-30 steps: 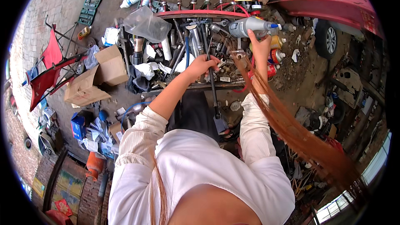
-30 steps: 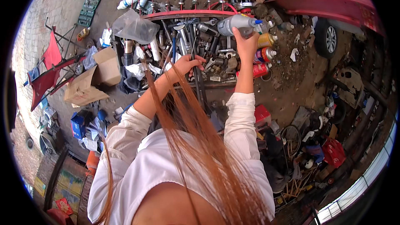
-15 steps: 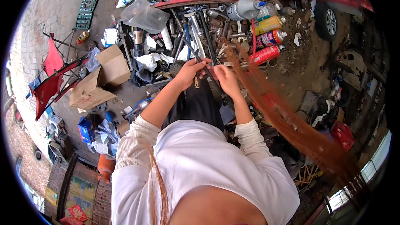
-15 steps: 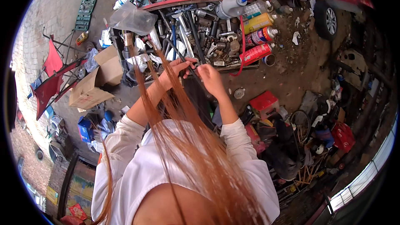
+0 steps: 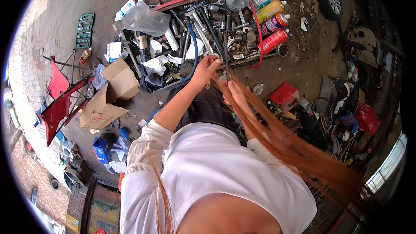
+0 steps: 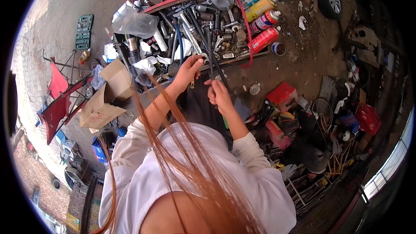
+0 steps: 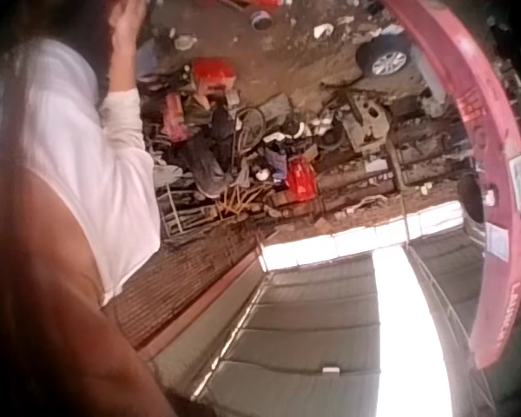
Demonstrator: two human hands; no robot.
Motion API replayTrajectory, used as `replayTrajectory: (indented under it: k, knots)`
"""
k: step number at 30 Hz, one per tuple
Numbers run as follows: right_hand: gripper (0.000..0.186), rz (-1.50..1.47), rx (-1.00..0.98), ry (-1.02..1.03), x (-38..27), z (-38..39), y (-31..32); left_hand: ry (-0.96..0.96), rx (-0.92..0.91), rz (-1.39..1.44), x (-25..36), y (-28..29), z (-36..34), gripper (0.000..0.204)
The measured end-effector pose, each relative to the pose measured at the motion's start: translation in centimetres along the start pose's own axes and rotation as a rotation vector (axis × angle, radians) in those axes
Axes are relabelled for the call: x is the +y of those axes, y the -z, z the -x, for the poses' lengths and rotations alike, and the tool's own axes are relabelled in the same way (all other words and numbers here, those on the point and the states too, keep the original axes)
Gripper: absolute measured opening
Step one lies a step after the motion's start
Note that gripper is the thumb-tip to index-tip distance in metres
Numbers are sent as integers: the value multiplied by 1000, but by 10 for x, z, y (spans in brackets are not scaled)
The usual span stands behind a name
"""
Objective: The person handles two spray cans, takes a small component out of a plastic bag, and uses a screwdriver and black tape to wrap a section of a long black hose.
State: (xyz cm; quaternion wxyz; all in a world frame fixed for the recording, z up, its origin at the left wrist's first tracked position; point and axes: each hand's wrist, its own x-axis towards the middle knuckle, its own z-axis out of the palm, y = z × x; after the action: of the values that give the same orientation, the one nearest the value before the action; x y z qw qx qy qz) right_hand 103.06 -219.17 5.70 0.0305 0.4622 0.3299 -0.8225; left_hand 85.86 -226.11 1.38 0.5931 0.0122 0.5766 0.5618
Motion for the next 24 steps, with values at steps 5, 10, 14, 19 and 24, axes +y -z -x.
replayTrajectory:
  k: [5, 10, 14, 19, 24]
  knots:
    - [30, -561, 102, 75, 10, 33, 19, 60, 64, 110, -20, -9, -44, 57]
    - [28, -906, -15, 153, 10, 42, 33, 6, 60, 59, 6, -28, -62, 86]
    - [28, -919, -82, 207, 7, 43, 36, -44, -67, -161, -6, -25, -49, 67]
    - [31, -216, 41, 65, 1, 46, 38, -802, 264, -988, -4, -52, 42, 55]
    - [36, 640, -210, -52, -11, 60, 32, -887, 122, -1437, -32, -42, 85, 28]
